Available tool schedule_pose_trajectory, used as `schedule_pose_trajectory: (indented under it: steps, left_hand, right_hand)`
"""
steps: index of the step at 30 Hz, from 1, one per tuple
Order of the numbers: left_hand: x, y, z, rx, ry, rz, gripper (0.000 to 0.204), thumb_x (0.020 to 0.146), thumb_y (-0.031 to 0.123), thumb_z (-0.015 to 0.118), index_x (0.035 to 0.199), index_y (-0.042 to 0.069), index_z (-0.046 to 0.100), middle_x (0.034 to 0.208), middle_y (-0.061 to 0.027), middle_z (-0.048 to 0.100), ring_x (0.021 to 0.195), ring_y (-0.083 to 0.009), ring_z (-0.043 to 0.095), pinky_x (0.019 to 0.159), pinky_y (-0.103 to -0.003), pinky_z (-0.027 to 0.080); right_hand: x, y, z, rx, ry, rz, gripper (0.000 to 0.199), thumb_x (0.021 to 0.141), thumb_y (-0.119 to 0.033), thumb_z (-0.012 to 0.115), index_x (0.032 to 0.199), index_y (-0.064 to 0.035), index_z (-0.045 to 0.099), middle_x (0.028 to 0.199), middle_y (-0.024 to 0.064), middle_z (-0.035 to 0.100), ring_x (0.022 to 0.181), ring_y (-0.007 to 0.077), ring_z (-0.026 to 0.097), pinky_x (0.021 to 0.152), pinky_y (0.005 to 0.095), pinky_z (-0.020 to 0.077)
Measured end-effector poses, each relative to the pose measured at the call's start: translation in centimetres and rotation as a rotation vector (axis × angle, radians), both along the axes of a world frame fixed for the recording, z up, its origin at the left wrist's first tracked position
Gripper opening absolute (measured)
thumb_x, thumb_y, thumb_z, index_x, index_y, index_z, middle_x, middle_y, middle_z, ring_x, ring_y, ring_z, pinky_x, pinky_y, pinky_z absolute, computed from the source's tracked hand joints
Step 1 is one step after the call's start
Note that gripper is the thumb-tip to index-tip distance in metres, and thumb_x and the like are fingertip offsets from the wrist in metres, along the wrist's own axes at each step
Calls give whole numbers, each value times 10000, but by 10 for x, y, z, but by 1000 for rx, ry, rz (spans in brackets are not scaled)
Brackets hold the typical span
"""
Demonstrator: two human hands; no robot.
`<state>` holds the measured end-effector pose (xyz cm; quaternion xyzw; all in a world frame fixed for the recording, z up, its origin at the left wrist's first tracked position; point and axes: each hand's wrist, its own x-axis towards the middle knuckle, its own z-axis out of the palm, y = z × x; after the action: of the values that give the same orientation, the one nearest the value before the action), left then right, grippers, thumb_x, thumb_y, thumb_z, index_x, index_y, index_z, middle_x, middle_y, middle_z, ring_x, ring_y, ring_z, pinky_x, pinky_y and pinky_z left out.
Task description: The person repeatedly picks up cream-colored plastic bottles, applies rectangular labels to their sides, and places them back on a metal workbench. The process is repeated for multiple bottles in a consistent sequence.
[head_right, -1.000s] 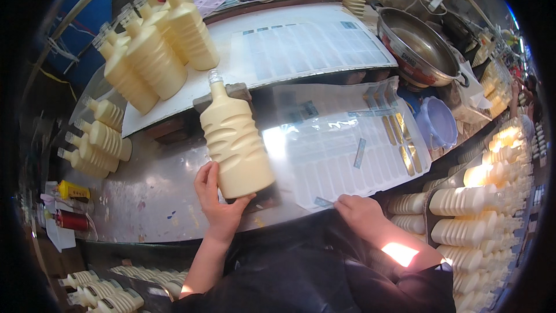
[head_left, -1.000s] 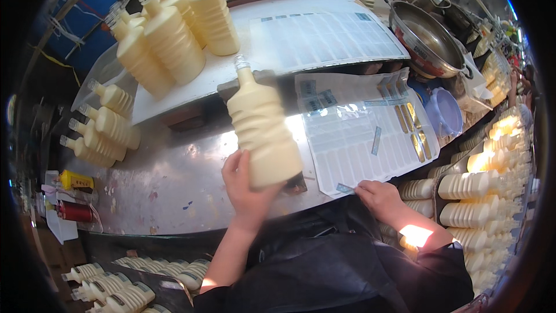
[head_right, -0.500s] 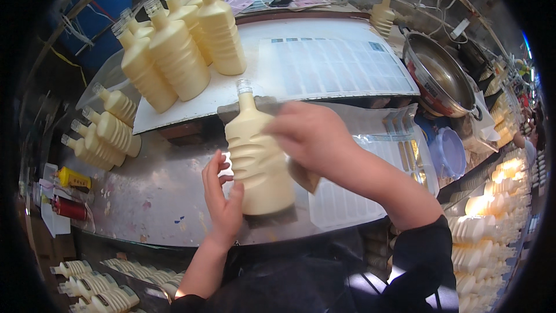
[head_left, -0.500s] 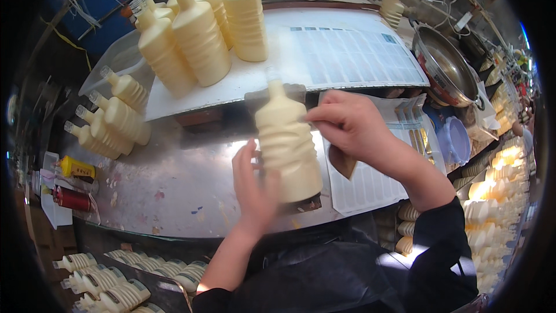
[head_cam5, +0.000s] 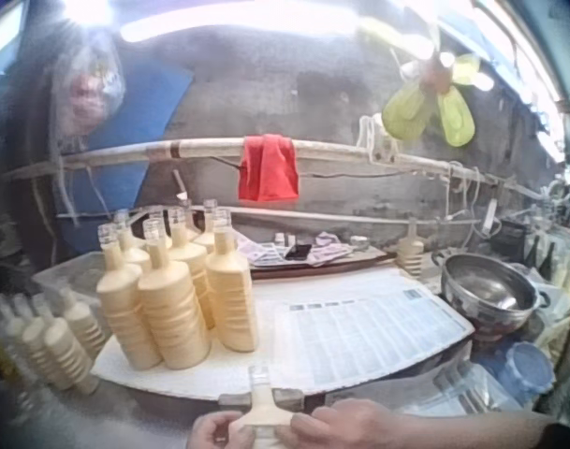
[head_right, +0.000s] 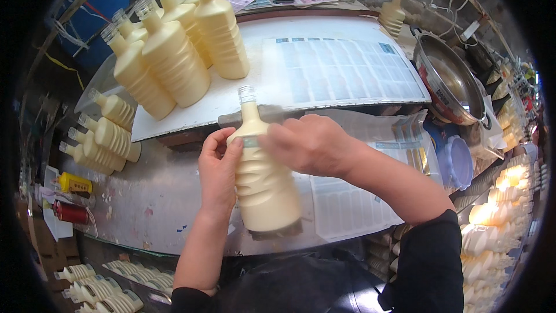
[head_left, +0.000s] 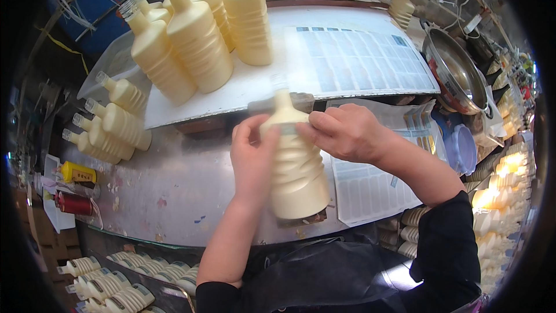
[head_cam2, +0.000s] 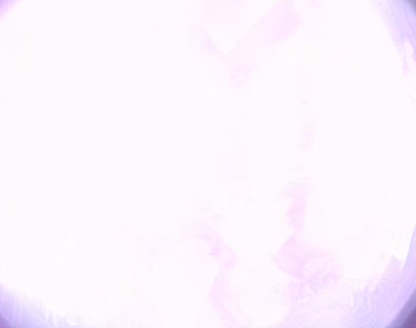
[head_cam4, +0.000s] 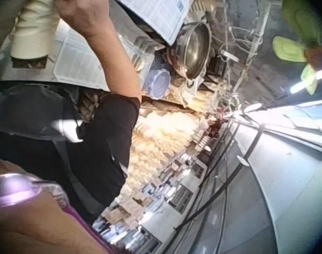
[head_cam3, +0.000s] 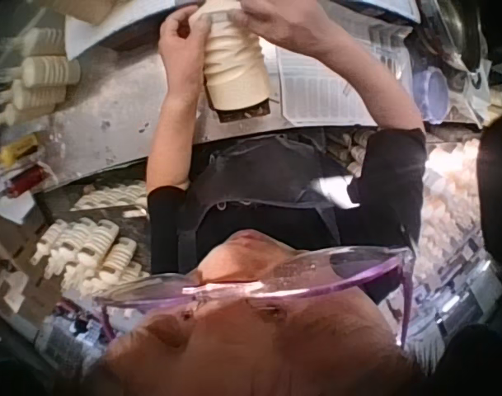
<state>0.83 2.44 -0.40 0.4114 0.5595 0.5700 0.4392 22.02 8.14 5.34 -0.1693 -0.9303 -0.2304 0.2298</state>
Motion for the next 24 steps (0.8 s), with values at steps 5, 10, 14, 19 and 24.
schedule_pose_trajectory:
  steps: [5, 10, 14, 19, 24]
  left_hand:
    - [3, -4, 1, 7, -166, -4, 357, 979, 137, 707, 1289, -10, 606, 1160, -74, 628, 1035, -138, 608, 928, -299, 521]
    - [5, -8, 8, -32, -194, -5, 385, 975, 170, 705, 1304, 4, 593, 1226, -121, 621, 1095, -173, 611, 961, -330, 518]
    - [5, -7, 6, -13, -201, -16, 376, 1009, 181, 668, 1325, -5, 588, 1235, -116, 626, 1099, -163, 609, 967, -318, 509]
    - [2, -7, -1, -17, -258, 0, 352, 1047, 163, 620, 1347, -19, 600, 1225, -107, 654, 1082, -142, 616, 957, -299, 509]
    - [7, -7, 3, -26, -267, 23, 372, 1034, 150, 647, 1357, -31, 604, 1213, -111, 670, 1048, -139, 630, 928, -288, 522]
  right_hand:
    - [7, 5, -9, 21, 22, 23, 344, 820, -169, 659, 1163, -147, 676, 844, -18, 473, 641, 98, 545, 521, 266, 462]
    - [25, 7, -24, -96, 17, -72, 425, 823, -133, 659, 1245, -178, 675, 934, -7, 591, 676, 140, 608, 550, 276, 506]
    - [36, -1, -56, -541, 424, -234, 318, 834, -11, 719, 1145, -74, 731, 916, 124, 710, 773, 302, 687, 635, 368, 551]
    - [-6, -14, -56, -1534, 963, -249, 297, 1048, -177, 580, 1286, -4, 620, 1014, 25, 670, 933, 95, 616, 854, 259, 503]
    - [-18, -10, -64, -1690, 1035, -267, 266, 1047, -220, 617, 1212, -14, 583, 1045, 46, 668, 950, 79, 613, 848, 252, 505]
